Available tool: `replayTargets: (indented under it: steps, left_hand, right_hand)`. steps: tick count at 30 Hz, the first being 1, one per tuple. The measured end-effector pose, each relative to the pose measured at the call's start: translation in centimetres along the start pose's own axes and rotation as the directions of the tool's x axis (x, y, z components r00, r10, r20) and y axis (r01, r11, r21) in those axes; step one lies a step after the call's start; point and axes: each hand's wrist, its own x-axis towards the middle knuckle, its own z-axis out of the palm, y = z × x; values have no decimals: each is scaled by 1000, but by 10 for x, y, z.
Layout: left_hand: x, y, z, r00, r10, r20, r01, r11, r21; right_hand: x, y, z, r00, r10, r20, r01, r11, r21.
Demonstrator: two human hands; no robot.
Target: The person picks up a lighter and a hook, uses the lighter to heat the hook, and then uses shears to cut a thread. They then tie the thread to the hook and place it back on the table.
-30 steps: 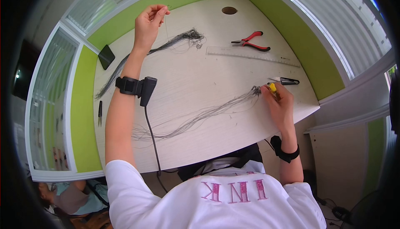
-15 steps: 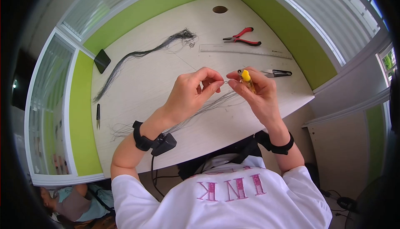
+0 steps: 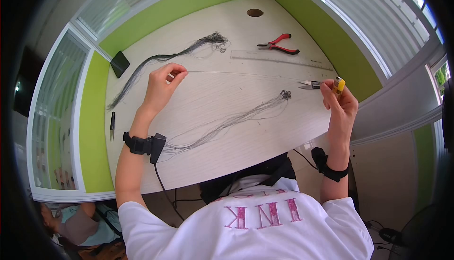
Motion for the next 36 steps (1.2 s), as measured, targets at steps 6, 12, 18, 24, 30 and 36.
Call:
replayTargets:
  steps: [6,12,18,24,30,36]
  left_hand:
    - [-20,-41,-86,859,-73,-507,234,937,261]
    - [-63,11,-135,752,-657,53,564,682,467]
    - [-65,67,-102,945,-326,17,310,914,263]
    - [-51,132,-44,967,102,232,-31,956,-291]
    - [-45,139,16,832,-127,541,492,619,-612]
    - [-38,137,27,765,-122,633,569,588,-575]
  right_hand:
    - [-1,2,-22,989,-20,-149,30,997,66]
    - [-21,-14,21,889,206,409,-282,950,135]
    - [-33,-16,47,719,284,635,-482,861,161]
    - [-39,-17,52,731,248,636,-471,858,206]
    - [-42,-20,51,774,185,606,-371,908,196]
    - [-38,-17,45,817,85,570,-157,985,78]
